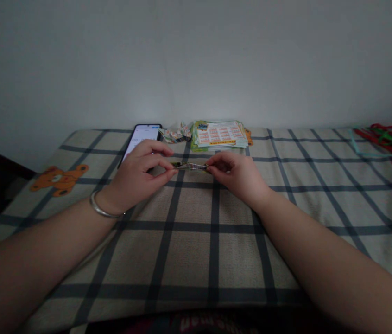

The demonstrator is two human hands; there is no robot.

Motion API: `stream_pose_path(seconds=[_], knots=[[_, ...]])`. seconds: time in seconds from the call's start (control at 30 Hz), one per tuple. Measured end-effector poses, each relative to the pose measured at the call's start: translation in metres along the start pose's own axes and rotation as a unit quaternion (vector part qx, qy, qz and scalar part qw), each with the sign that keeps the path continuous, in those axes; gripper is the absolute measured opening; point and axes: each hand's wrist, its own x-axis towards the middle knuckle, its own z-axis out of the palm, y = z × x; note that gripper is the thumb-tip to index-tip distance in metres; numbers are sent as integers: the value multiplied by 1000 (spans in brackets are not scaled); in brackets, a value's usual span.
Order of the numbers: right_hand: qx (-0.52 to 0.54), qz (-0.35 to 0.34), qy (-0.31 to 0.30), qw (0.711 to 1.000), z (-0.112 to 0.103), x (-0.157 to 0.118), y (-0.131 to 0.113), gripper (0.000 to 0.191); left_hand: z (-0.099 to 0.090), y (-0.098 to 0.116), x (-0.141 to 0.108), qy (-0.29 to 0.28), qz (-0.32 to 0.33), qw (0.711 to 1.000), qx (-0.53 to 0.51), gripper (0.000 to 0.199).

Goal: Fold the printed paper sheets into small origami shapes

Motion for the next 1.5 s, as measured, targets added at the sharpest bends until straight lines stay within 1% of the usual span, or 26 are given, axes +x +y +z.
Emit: stream_pose_path(seconds=[0.27,0.4,0.53,0.63,0.73,0.83,0.97,1.13,1.27,1.3,1.4,1.43,1.5], knots=[[-66,-47,-6,997,-2,0,-8,4,0,1,0,-14,18,1000,-4,6],[-74,-56,-14,996,-3,-1,-10,3,0,2,0,-16,19,1000,-6,6],[-37,-29,-12,999,-2,-2,-8,9,0,3,0,6,3,1000,-14,8],[28,5,-36,999,-3,-2,-8,17,0,5,1,4,-19,999,-28,11],[77,6,-53,996,-3,-1,-9,17,1,5,2,2,-42,998,-50,12],[56,-6,-32,998,-1,-1,-9,15,3,6,1,6,-56,997,-60,10],[17,-16,-13,1000,2,-1,-8,4,4,7,0,9,-67,996,-61,9],[21,-18,-2,1000,4,-1,-7,8,6,7,-2,18,-69,996,-45,10],[-5,-22,21,1000,4,-2,-10,5,6,9,-2,23,-76,995,-52,7],[-13,-27,25,999,4,-2,-11,5,6,11,-2,27,-80,994,-63,9],[-32,-44,33,998,4,-3,-13,3,6,15,-1,37,-100,990,-91,27],[-36,-47,34,998,4,-3,-14,3,6,16,0,34,-108,989,-94,29],[-43,-52,36,997,5,-4,-14,3,7,15,0,11,-117,989,-87,22]])
